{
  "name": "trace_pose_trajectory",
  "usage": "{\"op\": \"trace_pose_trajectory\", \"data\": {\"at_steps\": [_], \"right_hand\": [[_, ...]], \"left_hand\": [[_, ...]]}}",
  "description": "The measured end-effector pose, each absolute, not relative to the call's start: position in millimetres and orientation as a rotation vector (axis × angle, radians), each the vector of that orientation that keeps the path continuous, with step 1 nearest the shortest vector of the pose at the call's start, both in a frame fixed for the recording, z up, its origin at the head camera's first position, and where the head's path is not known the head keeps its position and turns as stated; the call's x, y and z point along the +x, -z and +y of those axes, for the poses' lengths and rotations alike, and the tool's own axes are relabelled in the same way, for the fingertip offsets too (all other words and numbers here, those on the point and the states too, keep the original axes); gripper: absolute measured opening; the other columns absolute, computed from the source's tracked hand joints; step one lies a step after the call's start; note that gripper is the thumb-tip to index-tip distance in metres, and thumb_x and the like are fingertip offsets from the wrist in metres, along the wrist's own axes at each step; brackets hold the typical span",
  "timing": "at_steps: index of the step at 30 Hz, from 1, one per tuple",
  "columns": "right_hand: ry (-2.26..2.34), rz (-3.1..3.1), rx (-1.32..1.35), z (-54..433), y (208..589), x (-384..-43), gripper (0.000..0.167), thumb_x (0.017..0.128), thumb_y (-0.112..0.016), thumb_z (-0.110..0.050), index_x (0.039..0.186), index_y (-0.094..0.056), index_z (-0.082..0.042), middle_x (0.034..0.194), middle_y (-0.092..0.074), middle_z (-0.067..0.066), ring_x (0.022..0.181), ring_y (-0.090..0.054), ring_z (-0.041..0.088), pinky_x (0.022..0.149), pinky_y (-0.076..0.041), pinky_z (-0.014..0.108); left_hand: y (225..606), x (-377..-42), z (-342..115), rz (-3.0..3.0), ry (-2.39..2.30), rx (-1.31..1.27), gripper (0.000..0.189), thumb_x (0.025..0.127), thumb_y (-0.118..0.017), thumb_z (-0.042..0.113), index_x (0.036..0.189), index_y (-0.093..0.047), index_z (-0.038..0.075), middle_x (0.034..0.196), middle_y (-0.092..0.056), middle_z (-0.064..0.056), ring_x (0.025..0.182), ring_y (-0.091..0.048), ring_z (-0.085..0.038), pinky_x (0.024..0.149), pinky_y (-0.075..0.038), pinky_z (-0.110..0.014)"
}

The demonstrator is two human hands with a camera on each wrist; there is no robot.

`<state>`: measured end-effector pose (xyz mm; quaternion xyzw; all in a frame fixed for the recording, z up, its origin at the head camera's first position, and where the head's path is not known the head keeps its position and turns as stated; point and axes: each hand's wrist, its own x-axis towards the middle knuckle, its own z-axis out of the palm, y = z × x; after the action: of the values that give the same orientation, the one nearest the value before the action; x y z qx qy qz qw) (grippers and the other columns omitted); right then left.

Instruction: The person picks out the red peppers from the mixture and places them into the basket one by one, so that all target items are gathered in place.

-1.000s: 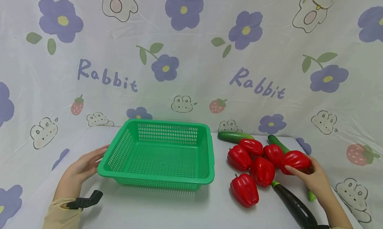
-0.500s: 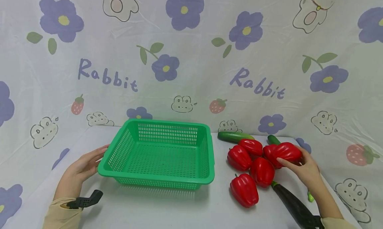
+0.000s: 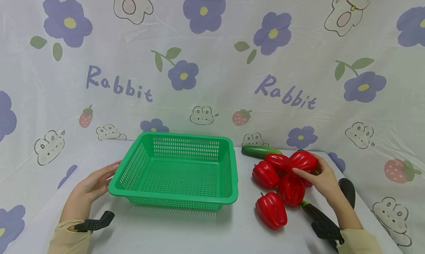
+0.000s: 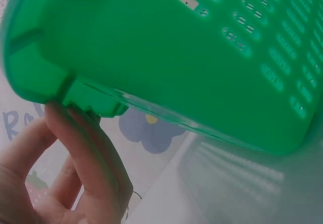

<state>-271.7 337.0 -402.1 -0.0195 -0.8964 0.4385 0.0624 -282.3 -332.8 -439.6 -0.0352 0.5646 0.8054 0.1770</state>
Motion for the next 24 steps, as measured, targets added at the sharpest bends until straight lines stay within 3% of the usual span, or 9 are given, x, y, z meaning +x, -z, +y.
{"op": "trace_pose_trajectory", "data": {"at_steps": [24], "right_hand": [[-1.404, -2.724, 0.016, 285.0, 382.5, -293.1, 0.098, 0.085, -0.072, -0.047, 0.156, -0.015, -0.012, 0.152, -0.035, 0.023, 0.138, -0.036, 0.044, 0.105, -0.042, 0.062]], "left_hand": [[439.2, -282.1, -332.5, 1.605, -2.273, -0.116, 0.027, 0.103, -0.049, 0.022, 0.102, -0.073, 0.032, 0.109, -0.069, 0.015, 0.102, -0.063, -0.007, 0.087, -0.057, -0.024]]}}
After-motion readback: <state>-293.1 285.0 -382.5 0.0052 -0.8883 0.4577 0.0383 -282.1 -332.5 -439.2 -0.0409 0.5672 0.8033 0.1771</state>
